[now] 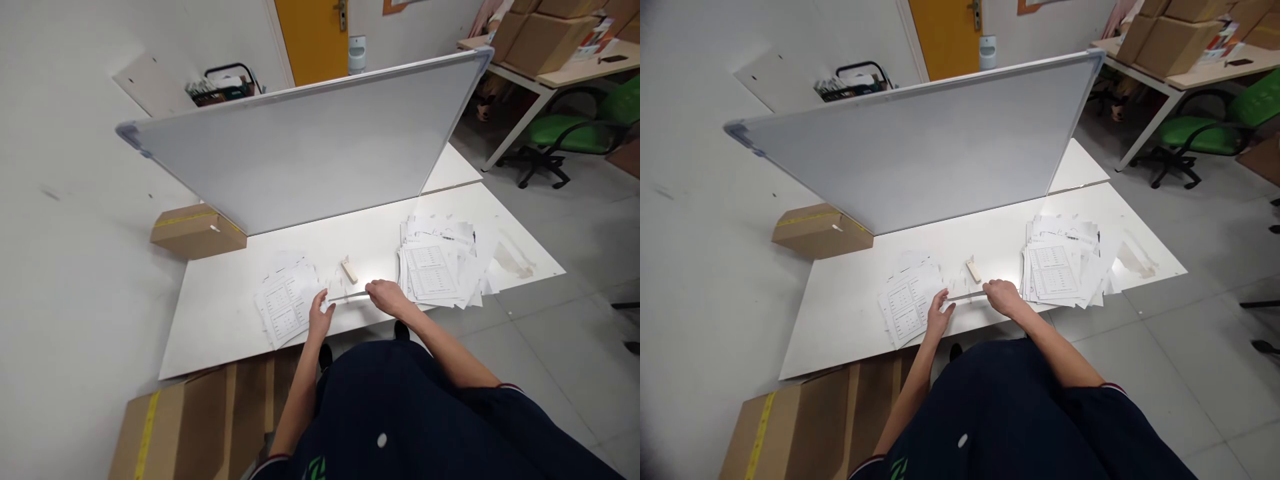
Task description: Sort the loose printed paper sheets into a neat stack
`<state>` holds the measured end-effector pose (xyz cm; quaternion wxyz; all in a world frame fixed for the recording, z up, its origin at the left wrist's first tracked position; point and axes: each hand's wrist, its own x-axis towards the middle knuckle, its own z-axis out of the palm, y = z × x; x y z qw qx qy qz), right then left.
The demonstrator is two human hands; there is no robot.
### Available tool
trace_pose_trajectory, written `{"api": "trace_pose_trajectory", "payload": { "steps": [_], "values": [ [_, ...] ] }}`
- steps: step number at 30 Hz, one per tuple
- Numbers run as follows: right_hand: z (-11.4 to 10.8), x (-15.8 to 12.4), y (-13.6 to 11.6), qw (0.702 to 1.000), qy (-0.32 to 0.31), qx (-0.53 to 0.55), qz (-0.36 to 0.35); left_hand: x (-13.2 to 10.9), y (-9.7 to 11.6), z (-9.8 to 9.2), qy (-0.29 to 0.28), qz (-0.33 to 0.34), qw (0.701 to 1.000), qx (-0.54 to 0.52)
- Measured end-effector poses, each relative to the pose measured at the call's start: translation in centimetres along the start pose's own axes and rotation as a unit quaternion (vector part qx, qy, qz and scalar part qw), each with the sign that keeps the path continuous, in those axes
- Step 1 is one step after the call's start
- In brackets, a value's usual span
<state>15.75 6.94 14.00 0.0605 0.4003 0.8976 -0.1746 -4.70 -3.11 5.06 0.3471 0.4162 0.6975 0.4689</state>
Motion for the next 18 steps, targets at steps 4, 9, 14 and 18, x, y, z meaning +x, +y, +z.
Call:
{"api": "trace_pose_trajectory", "payload": {
  "steps": [4, 9, 14, 18],
  "values": [
    [1.8, 0.4, -0.6, 0.995, -0.056, -0.078, 0.015, -0.2, -1.1, 1.0, -0.058, 0.025, 0.993, 0.098],
    [2.2, 0.3, -0.3, 0.996, -0.051, -0.077, 0.020, 0.0, -1.2, 1.5, -0.074, 0.000, 0.991, 0.108],
    [2.0, 0.1, 1.6, 0.999, -0.004, 0.043, 0.022, 0.4, 0.5, 1.2, -0.052, -0.011, 0.995, 0.080],
    [3.6, -0.1, 6.0, 0.970, 0.019, 0.221, 0.098, 0.5, 1.4, 1.5, -0.032, -0.024, 0.999, 0.031]
  ]
}}
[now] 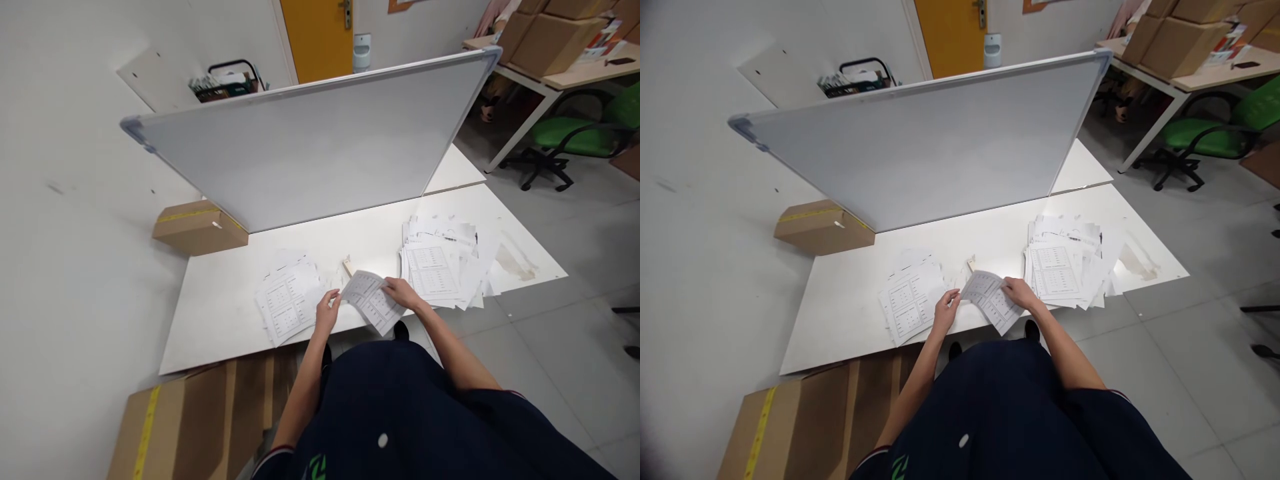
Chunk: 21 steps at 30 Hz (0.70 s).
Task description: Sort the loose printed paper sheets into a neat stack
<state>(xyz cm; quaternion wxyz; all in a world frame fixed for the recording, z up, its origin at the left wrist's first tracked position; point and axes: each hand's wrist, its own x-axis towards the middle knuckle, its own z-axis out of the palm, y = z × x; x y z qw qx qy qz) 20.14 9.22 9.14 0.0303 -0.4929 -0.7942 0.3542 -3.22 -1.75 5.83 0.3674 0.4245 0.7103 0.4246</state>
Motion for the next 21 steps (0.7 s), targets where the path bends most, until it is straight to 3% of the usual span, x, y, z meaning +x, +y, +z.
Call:
{"api": "trace_pose_trajectory", "payload": {
  "steps": [4, 7, 16, 21],
  "values": [
    [0.8, -0.1, 5.5, 0.966, -0.076, 0.213, 0.127, -0.1, -0.4, 0.6, 0.005, -0.016, 1.000, 0.020],
    [2.0, -0.6, 7.7, 0.928, -0.086, 0.311, 0.187, 0.0, -0.9, 1.0, 0.003, -0.021, 0.998, 0.052],
    [3.5, 0.3, 7.8, 0.906, -0.088, 0.358, 0.208, 1.3, -0.3, 1.9, -0.027, -0.011, 0.995, 0.096],
    [4.2, 1.4, 7.9, 0.920, -0.048, 0.337, 0.192, 2.4, 0.2, 3.0, -0.079, 0.037, 0.969, 0.232]
  ]
}}
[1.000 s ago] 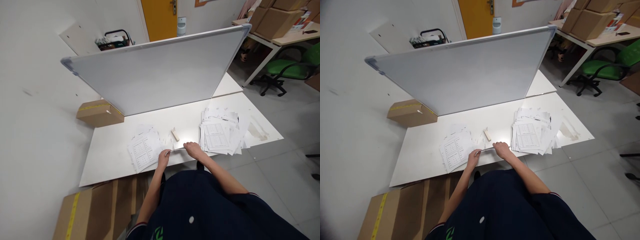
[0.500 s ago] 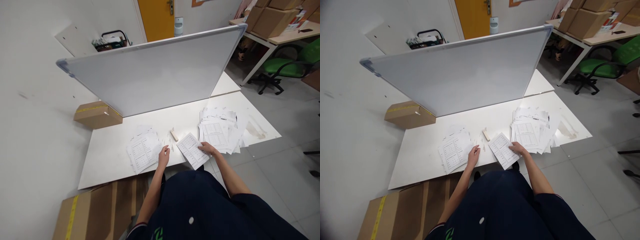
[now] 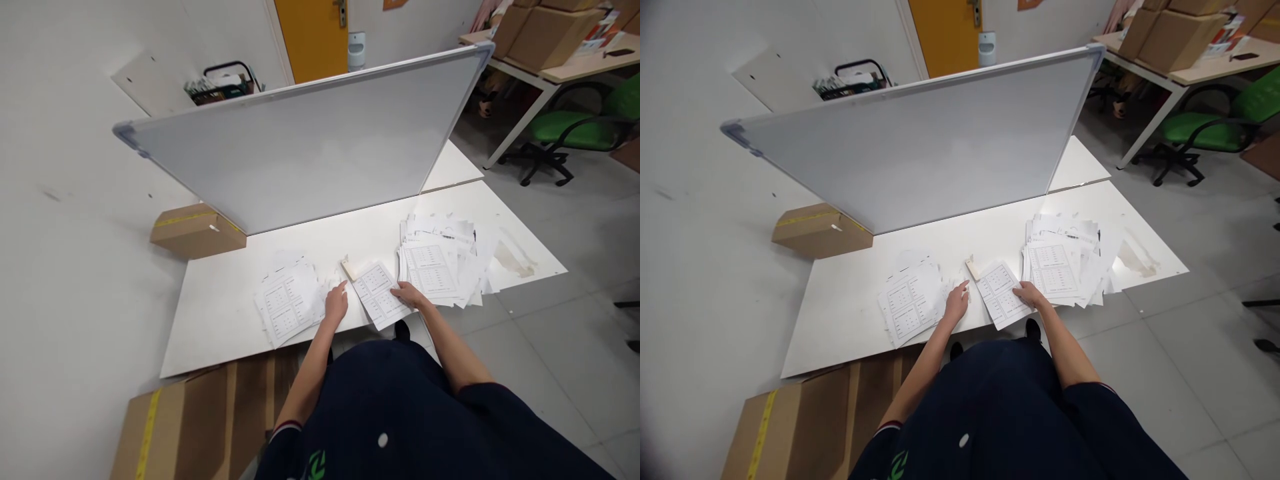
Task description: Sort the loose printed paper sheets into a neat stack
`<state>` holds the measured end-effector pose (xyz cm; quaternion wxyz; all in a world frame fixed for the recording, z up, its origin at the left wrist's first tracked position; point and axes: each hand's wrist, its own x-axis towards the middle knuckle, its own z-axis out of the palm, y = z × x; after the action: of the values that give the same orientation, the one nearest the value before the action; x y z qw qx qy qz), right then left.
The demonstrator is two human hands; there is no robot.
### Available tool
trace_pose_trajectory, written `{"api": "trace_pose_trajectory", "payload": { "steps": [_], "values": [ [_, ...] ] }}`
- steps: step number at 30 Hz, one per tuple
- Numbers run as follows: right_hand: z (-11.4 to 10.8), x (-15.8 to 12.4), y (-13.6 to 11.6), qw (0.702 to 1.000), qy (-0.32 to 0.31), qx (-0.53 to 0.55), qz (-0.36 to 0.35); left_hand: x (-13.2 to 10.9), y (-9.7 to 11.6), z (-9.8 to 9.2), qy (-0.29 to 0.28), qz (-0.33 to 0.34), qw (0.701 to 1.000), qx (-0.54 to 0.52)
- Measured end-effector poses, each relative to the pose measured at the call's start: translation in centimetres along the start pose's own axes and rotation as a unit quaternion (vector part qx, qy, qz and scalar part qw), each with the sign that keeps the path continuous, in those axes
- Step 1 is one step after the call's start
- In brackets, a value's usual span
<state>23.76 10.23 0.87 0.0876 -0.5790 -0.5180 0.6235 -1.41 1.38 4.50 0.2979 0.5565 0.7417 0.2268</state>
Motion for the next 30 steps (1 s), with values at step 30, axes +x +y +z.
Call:
{"api": "trace_pose_trajectory", "payload": {
  "steps": [30],
  "values": [
    [1.6, -4.4, -5.1, 0.980, 0.137, 0.032, -0.140, -2.5, 3.3, -0.7, -0.073, -0.253, 0.846, -0.464]
  ]
}}
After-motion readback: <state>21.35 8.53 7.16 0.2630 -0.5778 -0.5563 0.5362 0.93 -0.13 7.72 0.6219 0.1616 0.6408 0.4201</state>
